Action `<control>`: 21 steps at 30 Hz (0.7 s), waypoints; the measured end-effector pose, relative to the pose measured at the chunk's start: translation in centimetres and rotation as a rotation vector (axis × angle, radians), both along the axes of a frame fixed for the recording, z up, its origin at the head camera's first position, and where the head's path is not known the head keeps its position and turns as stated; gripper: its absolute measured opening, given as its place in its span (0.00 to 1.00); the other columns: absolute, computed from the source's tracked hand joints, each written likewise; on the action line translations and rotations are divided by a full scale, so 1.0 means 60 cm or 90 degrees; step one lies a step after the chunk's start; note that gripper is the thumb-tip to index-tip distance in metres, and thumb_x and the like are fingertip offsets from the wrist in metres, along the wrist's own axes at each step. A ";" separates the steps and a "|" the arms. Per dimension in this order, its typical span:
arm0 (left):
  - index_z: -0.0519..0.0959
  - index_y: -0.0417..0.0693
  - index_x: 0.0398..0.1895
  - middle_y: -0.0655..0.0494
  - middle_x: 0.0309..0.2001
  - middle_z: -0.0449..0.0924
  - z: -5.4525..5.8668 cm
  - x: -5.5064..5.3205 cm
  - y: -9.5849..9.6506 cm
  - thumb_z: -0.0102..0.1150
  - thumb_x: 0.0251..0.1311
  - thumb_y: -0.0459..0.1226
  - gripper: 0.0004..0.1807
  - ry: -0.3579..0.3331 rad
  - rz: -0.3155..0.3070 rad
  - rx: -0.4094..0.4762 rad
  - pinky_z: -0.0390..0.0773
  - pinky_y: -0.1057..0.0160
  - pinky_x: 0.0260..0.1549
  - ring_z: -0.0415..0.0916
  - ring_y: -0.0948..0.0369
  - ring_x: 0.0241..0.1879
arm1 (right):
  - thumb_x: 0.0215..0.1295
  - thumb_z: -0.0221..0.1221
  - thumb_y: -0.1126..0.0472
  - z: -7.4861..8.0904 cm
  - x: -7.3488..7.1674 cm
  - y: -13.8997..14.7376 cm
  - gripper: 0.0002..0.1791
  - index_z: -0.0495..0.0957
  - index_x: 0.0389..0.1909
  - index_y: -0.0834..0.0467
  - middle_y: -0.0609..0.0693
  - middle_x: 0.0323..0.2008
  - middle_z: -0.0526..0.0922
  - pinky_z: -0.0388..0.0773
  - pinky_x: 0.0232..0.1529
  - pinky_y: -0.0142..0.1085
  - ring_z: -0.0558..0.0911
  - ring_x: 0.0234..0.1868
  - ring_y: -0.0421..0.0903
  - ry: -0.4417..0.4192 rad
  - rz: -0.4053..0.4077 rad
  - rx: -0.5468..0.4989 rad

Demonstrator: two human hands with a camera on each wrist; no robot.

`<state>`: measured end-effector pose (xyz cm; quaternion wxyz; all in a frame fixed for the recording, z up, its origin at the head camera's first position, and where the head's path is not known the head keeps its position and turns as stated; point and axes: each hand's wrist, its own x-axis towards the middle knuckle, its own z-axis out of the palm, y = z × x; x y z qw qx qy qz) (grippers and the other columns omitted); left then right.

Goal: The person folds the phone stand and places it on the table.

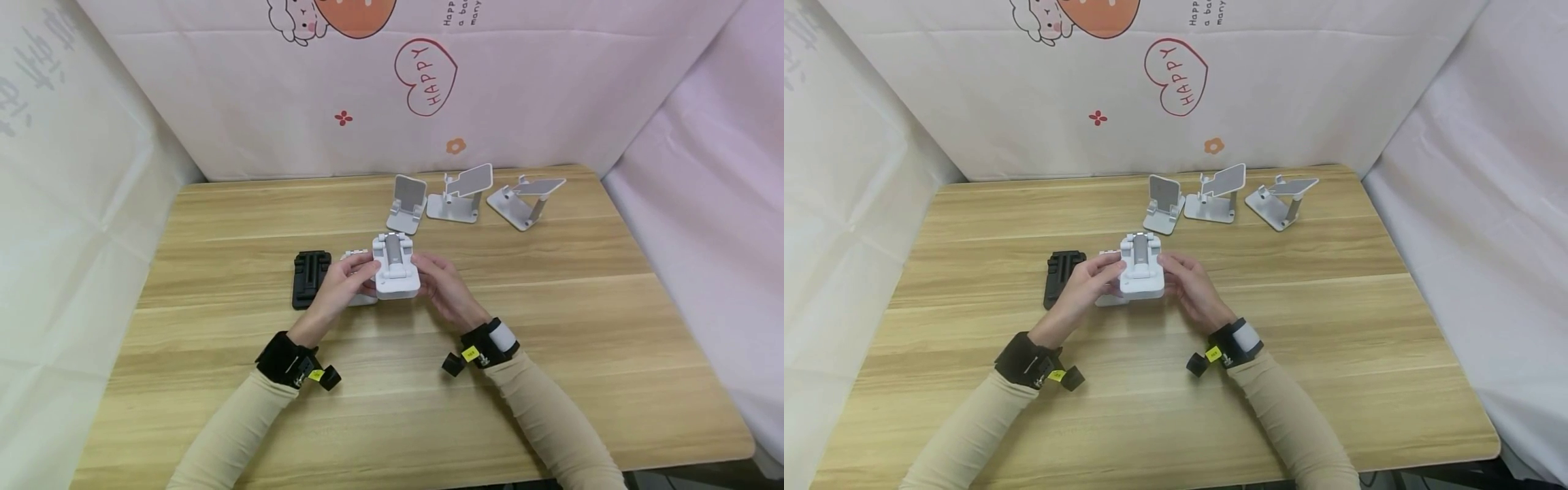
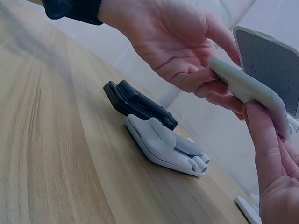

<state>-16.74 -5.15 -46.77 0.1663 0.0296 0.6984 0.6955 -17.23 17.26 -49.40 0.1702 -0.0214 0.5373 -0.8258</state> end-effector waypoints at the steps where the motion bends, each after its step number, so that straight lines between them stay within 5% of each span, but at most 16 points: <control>1: 0.72 0.35 0.70 0.34 0.56 0.82 0.000 0.000 0.000 0.57 0.75 0.42 0.27 0.000 -0.001 0.000 0.87 0.66 0.36 0.83 0.62 0.35 | 0.81 0.48 0.62 0.000 0.000 0.000 0.12 0.81 0.46 0.56 0.49 0.38 0.88 0.87 0.32 0.29 0.87 0.35 0.41 0.000 0.002 -0.001; 21: 0.71 0.33 0.70 0.34 0.56 0.80 -0.004 0.002 0.001 0.56 0.74 0.34 0.25 0.013 0.000 -0.001 0.86 0.69 0.32 0.82 0.65 0.33 | 0.80 0.51 0.64 -0.003 0.001 0.001 0.10 0.79 0.52 0.60 0.51 0.44 0.87 0.88 0.37 0.31 0.87 0.40 0.43 -0.015 0.010 0.036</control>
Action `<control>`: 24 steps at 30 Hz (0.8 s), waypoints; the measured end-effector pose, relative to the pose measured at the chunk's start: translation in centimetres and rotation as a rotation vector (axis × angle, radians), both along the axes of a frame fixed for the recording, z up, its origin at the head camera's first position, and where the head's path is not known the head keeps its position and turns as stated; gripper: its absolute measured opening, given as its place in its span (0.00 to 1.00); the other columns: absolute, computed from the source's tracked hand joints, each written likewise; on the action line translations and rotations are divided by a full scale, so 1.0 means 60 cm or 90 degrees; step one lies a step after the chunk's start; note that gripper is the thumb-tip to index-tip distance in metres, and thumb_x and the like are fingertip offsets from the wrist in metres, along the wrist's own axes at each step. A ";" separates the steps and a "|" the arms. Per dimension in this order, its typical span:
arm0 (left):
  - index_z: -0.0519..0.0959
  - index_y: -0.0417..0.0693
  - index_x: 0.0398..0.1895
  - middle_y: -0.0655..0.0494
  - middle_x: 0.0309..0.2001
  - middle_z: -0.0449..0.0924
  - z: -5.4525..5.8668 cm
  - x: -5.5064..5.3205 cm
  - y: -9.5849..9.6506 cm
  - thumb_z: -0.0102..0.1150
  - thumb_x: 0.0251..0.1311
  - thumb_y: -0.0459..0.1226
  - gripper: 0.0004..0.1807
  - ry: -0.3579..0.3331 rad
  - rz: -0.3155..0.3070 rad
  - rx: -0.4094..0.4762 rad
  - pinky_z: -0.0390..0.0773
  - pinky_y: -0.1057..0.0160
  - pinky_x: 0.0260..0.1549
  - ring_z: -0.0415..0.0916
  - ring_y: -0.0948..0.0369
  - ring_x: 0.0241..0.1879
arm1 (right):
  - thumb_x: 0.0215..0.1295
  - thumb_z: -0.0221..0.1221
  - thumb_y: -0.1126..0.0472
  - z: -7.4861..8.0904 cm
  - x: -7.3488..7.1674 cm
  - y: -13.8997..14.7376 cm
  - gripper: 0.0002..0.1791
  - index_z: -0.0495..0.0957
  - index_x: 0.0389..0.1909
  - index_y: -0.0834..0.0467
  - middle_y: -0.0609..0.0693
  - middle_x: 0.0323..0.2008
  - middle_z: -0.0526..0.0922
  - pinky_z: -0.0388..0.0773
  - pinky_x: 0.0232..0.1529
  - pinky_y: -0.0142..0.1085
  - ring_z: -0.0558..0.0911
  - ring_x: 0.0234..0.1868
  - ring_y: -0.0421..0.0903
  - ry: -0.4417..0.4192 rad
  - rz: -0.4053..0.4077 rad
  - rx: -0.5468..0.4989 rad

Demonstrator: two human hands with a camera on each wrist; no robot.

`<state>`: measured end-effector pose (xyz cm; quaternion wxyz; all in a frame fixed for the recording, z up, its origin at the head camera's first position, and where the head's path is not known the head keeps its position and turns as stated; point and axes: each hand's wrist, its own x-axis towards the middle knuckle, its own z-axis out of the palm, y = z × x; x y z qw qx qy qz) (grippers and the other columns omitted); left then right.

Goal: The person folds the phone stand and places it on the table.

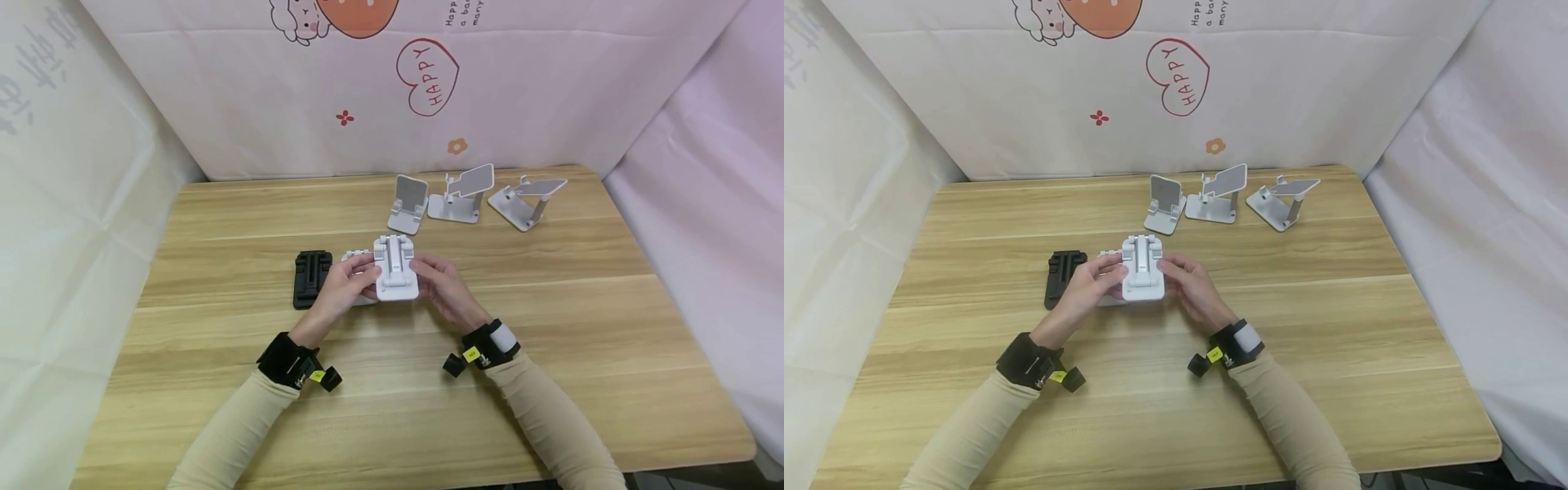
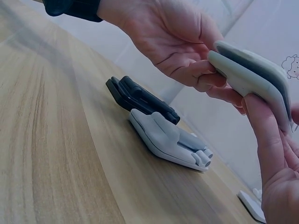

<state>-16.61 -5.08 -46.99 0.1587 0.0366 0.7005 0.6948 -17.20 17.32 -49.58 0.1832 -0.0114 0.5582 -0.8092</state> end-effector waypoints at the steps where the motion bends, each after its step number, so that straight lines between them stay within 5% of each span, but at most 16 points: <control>1: 0.71 0.33 0.70 0.34 0.56 0.81 0.000 0.000 0.000 0.56 0.74 0.34 0.24 0.001 0.001 -0.004 0.86 0.69 0.31 0.82 0.65 0.33 | 0.79 0.51 0.65 0.000 0.000 0.000 0.10 0.78 0.52 0.59 0.51 0.44 0.87 0.88 0.37 0.31 0.87 0.40 0.43 -0.002 -0.001 0.002; 14: 0.71 0.31 0.69 0.35 0.55 0.80 -0.002 0.000 0.003 0.56 0.74 0.31 0.24 0.003 0.007 -0.016 0.86 0.70 0.29 0.82 0.66 0.30 | 0.79 0.52 0.64 -0.003 0.001 0.001 0.10 0.78 0.54 0.60 0.50 0.46 0.86 0.88 0.37 0.32 0.87 0.41 0.43 0.000 -0.001 0.022; 24: 0.73 0.37 0.70 0.40 0.54 0.81 0.000 0.004 -0.008 0.58 0.74 0.36 0.24 0.004 0.004 -0.040 0.90 0.58 0.39 0.84 0.62 0.33 | 0.78 0.54 0.64 -0.004 0.002 0.002 0.08 0.81 0.50 0.56 0.49 0.44 0.87 0.87 0.39 0.32 0.86 0.41 0.43 0.002 -0.014 0.033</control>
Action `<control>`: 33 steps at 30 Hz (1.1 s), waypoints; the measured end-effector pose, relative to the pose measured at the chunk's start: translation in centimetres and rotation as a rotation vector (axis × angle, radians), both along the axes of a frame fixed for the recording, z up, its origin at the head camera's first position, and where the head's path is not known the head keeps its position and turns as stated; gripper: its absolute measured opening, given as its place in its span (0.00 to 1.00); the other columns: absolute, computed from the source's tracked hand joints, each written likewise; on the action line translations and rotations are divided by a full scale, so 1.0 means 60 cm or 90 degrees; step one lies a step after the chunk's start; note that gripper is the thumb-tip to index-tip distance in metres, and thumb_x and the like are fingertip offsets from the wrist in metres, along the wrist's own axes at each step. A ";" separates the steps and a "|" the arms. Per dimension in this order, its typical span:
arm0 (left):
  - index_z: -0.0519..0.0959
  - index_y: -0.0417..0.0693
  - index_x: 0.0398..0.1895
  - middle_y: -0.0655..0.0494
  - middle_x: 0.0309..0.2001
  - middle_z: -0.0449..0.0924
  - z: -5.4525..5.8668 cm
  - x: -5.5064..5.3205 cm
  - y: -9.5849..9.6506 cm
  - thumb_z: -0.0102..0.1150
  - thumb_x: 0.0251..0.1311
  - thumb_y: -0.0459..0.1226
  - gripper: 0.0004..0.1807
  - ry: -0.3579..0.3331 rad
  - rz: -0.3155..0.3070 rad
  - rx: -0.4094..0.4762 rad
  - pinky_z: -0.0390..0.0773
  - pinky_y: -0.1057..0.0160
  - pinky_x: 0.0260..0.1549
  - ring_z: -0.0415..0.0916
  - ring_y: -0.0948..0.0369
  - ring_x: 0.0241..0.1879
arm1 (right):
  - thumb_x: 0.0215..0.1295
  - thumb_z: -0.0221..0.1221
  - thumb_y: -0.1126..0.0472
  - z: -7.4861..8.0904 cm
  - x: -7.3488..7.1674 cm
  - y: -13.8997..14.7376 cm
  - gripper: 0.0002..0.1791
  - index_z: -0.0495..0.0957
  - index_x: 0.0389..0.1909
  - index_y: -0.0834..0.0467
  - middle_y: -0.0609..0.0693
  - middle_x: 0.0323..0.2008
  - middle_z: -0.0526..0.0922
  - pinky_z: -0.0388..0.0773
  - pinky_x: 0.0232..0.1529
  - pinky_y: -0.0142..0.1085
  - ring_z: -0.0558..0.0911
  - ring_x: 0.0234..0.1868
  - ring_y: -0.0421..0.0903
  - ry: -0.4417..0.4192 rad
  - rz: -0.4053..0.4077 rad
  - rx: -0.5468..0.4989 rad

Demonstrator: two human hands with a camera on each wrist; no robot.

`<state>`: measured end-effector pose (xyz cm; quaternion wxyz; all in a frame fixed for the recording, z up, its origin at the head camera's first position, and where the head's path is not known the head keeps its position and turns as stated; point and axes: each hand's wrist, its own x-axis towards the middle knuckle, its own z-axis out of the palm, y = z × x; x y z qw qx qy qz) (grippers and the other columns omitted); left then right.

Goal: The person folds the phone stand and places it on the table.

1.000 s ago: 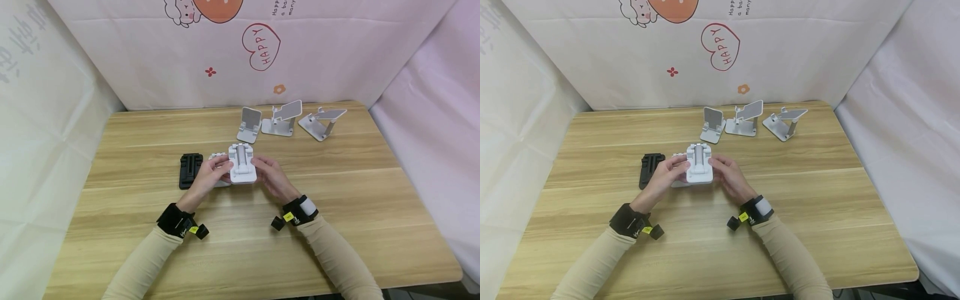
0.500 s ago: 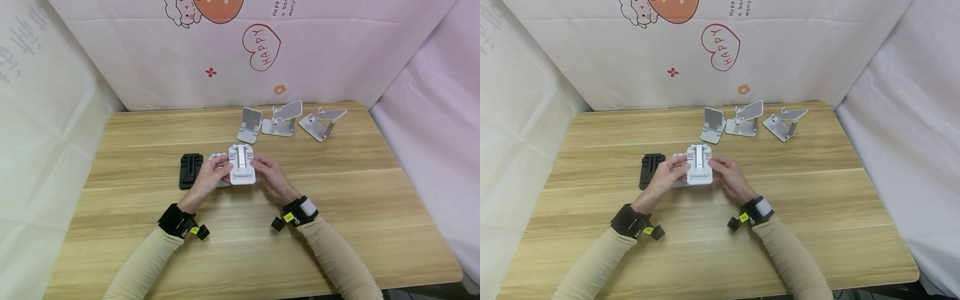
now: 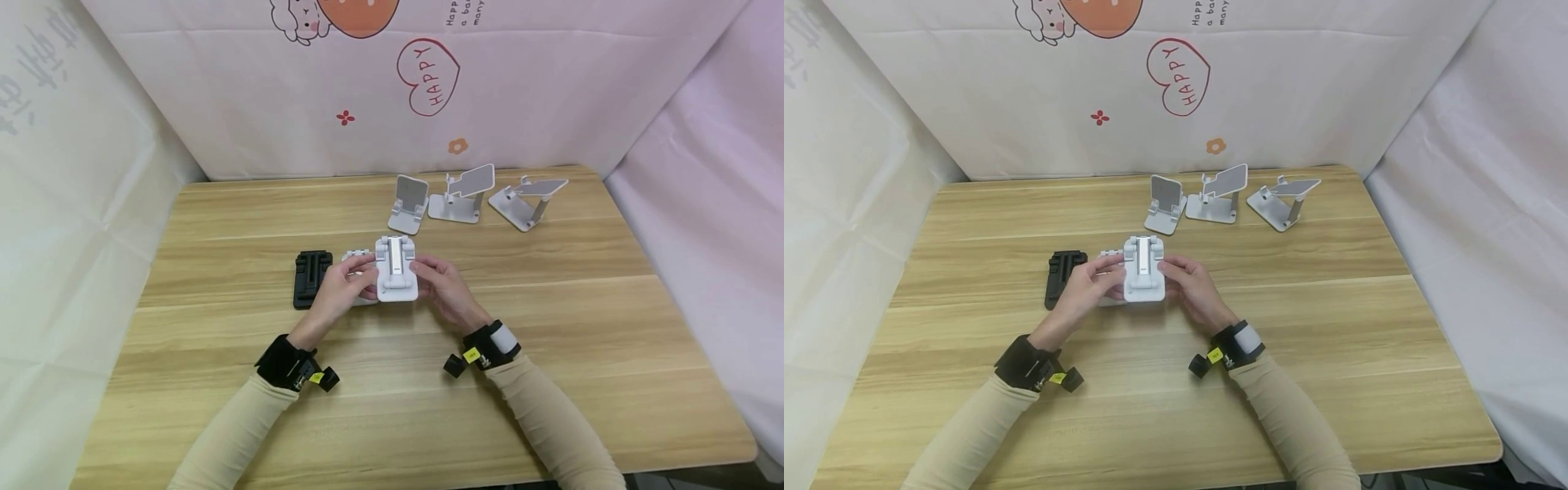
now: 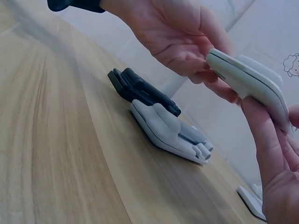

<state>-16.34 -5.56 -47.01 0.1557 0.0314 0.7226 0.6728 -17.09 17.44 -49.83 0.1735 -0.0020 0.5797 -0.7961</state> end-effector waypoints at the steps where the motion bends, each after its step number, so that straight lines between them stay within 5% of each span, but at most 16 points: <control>1: 0.73 0.38 0.70 0.40 0.54 0.81 -0.001 0.000 -0.003 0.58 0.74 0.36 0.24 0.001 0.004 0.004 0.90 0.57 0.40 0.85 0.61 0.33 | 0.78 0.55 0.64 -0.001 0.000 0.001 0.08 0.81 0.50 0.56 0.49 0.44 0.87 0.87 0.39 0.32 0.86 0.41 0.43 -0.001 -0.005 0.004; 9: 0.72 0.38 0.70 0.36 0.59 0.80 -0.004 -0.004 -0.023 0.53 0.77 0.39 0.23 0.024 0.039 0.020 0.90 0.57 0.42 0.85 0.57 0.37 | 0.76 0.59 0.60 -0.016 -0.007 0.008 0.15 0.78 0.57 0.63 0.51 0.45 0.87 0.88 0.43 0.36 0.86 0.44 0.45 -0.014 -0.019 0.084; 33: 0.74 0.36 0.67 0.33 0.58 0.80 -0.002 0.003 -0.022 0.52 0.78 0.37 0.21 0.067 0.051 0.023 0.90 0.63 0.36 0.83 0.60 0.35 | 0.77 0.59 0.58 -0.039 -0.042 0.008 0.22 0.75 0.62 0.69 0.56 0.44 0.88 0.89 0.42 0.35 0.87 0.39 0.44 -0.017 0.025 0.210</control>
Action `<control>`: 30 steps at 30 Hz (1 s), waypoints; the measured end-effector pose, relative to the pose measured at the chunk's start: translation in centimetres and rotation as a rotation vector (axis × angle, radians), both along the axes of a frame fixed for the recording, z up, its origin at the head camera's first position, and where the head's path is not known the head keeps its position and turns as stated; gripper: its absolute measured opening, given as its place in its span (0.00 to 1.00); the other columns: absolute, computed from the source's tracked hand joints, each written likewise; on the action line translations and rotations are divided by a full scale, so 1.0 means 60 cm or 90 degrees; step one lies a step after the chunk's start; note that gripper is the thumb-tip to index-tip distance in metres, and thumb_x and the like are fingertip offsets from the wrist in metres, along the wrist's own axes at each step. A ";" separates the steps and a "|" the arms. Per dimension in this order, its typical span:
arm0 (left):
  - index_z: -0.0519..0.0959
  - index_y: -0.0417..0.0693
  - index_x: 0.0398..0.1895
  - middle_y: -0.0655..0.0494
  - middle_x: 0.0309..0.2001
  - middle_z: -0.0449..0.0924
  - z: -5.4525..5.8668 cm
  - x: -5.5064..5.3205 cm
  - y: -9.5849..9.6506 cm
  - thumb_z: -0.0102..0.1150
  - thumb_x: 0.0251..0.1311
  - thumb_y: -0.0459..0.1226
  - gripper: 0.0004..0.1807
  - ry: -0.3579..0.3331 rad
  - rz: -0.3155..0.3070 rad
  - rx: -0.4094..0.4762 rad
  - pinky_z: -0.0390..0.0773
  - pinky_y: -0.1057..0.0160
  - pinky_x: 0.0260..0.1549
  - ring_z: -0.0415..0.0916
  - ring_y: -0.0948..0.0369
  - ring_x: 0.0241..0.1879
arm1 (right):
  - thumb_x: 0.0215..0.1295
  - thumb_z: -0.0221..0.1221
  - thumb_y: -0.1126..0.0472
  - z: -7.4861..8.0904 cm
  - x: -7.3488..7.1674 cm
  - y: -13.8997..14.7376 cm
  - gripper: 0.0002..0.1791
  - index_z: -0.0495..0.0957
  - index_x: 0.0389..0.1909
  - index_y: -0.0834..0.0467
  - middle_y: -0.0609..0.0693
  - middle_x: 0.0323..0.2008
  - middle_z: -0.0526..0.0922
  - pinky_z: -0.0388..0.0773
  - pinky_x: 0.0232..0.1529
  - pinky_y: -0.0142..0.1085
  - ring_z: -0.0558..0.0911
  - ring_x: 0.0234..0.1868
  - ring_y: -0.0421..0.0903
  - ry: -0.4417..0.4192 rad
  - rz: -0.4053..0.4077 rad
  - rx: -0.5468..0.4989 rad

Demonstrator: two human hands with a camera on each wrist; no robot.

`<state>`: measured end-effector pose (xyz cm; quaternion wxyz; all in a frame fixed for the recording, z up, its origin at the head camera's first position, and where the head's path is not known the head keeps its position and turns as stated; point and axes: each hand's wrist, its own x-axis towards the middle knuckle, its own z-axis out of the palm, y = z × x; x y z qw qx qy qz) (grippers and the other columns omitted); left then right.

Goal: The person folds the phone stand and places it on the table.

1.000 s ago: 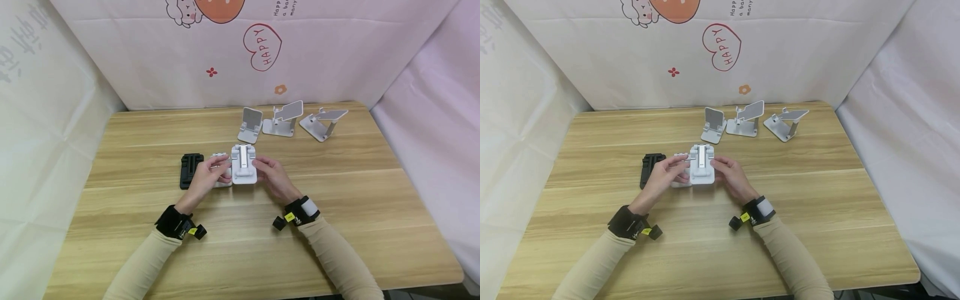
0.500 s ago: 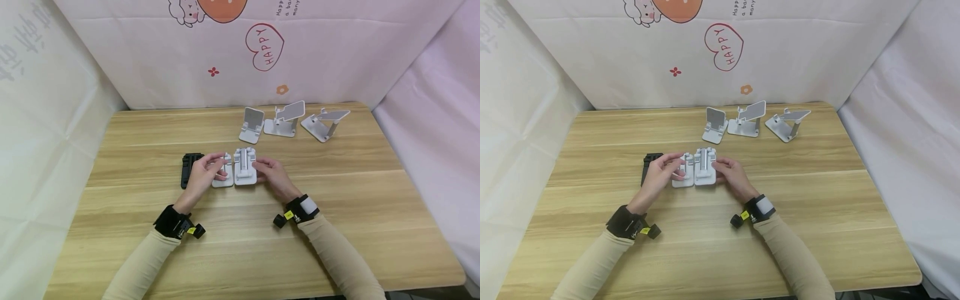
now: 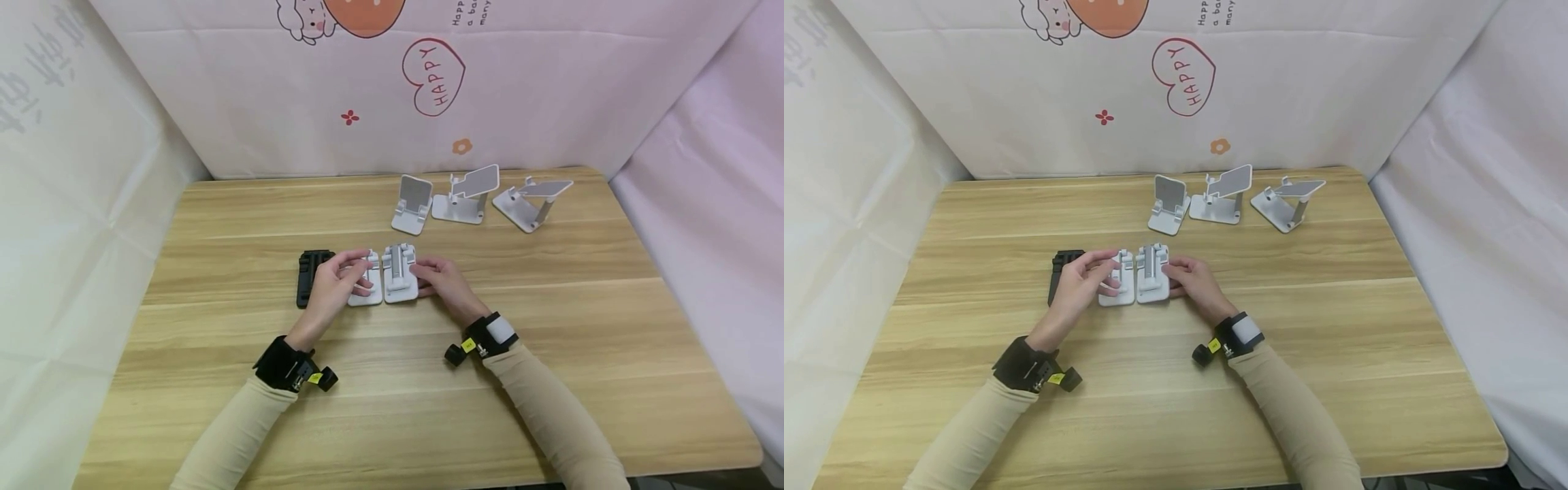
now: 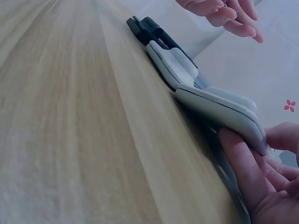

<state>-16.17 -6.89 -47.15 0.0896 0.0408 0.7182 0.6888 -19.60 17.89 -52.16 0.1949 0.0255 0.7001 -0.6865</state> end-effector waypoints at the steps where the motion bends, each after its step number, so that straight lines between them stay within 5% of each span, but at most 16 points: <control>1: 0.74 0.36 0.67 0.33 0.58 0.80 0.000 0.000 0.000 0.52 0.78 0.37 0.21 0.000 0.000 -0.001 0.90 0.63 0.36 0.83 0.60 0.35 | 0.77 0.59 0.58 0.000 0.000 -0.001 0.22 0.75 0.62 0.69 0.56 0.44 0.88 0.89 0.42 0.35 0.87 0.39 0.44 -0.001 -0.002 0.005; 30: 0.76 0.34 0.65 0.29 0.55 0.80 -0.013 0.003 0.008 0.55 0.77 0.36 0.20 -0.014 0.006 -0.003 0.89 0.64 0.34 0.83 0.63 0.32 | 0.74 0.61 0.63 0.013 0.003 -0.002 0.14 0.81 0.53 0.68 0.58 0.33 0.85 0.89 0.29 0.36 0.84 0.25 0.44 0.105 -0.024 0.219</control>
